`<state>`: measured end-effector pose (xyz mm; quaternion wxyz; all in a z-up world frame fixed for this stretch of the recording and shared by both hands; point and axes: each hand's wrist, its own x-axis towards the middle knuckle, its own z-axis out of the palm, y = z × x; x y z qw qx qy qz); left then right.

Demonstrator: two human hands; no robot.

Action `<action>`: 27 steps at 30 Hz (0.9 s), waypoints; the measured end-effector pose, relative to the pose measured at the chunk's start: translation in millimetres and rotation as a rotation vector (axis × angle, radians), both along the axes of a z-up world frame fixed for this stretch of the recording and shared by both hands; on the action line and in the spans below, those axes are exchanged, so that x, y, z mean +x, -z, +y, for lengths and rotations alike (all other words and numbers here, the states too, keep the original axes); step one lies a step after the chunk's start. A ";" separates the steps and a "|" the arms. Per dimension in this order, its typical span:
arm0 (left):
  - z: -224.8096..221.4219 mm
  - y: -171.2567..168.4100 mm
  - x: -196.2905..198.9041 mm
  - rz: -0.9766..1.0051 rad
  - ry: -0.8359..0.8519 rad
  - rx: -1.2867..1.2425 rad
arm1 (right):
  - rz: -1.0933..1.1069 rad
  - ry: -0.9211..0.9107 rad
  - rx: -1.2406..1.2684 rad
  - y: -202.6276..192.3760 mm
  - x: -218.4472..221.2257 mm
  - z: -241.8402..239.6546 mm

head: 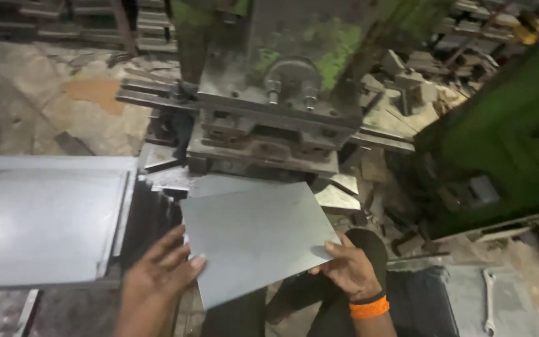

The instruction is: Feeding rectangular metal sheets into an industrial press to stamp or punch them, then stacking the finished pieces.

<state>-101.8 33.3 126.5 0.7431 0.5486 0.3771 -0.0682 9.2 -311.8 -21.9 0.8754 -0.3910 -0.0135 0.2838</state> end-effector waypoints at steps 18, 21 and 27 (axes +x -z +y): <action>-4.1 110.3 161.9 -0.409 -0.181 -0.037 | 0.019 0.742 0.061 -1.5 21.3 183.7; -2.9 132.1 159.9 -0.329 -0.246 0.095 | 0.073 0.766 0.009 -32.3 14.9 187.4; -23.1 114.4 137.5 -0.524 -0.249 -0.312 | 0.015 0.709 -0.158 -18.1 85.0 173.9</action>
